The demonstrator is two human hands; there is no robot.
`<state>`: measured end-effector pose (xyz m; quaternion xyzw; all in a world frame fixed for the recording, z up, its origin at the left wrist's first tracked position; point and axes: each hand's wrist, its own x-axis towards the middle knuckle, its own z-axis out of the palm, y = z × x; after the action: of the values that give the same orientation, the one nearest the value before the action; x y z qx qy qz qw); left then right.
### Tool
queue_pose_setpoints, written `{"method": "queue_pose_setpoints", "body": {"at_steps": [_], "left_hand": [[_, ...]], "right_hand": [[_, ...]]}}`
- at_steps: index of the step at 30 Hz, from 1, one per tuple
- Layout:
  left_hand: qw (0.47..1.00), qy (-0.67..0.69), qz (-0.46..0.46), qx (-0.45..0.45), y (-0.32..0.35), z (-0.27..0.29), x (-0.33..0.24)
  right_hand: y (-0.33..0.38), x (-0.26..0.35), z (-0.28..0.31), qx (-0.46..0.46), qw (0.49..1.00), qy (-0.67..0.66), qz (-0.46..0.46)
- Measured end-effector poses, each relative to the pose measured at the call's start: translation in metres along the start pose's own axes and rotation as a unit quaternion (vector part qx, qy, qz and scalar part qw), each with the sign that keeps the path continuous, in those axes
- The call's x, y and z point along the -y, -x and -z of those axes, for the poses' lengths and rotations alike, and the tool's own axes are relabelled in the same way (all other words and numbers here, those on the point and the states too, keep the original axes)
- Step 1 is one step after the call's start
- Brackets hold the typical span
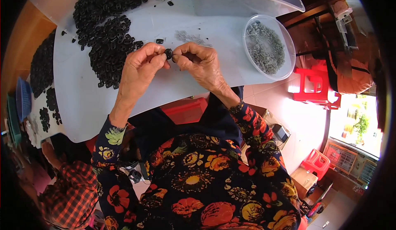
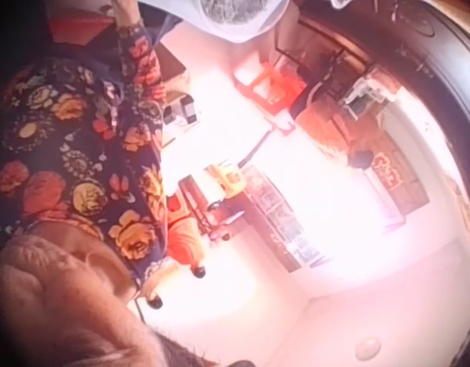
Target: The person repeatedly assembles small plastic parts by hand, picking up black plastic pieces and small fasteners from the table and fitting them together.
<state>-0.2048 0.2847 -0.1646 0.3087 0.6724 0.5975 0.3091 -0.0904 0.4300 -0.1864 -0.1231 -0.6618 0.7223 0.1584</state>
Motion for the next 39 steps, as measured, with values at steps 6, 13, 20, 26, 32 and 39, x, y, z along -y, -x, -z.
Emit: {"method": "queue_pose_setpoints", "body": {"at_steps": [6, 13, 20, 26, 32, 39], "left_hand": [[0.998, -0.065, -0.022, 0.012, 0.001, 0.000, -0.008], [0.994, -0.077, -0.032, 0.077, -0.005, 0.008, -0.015], [0.996, -0.074, 0.005, 0.039, -0.002, 0.011, -0.012], [0.999, -0.043, -0.004, 0.026, -0.003, 0.022, -0.004], [0.999, -0.007, 0.005, 0.048, -0.001, 0.010, -0.002], [0.998, -0.025, 0.002, 0.054, -0.003, 0.010, 0.000]], "right_hand": [[0.000, -0.001, 0.000, 0.005, 1.000, -0.002, 0.003], [0.001, 0.001, 0.000, 0.006, 1.000, 0.017, 0.002], [0.000, 0.003, -0.002, 0.003, 1.000, 0.021, 0.012], [-0.002, 0.004, -0.003, 0.006, 1.000, -0.004, -0.012], [-0.002, 0.000, -0.002, 0.012, 1.000, 0.000, -0.012], [-0.001, 0.003, -0.003, -0.002, 1.000, 0.015, -0.010]]}}
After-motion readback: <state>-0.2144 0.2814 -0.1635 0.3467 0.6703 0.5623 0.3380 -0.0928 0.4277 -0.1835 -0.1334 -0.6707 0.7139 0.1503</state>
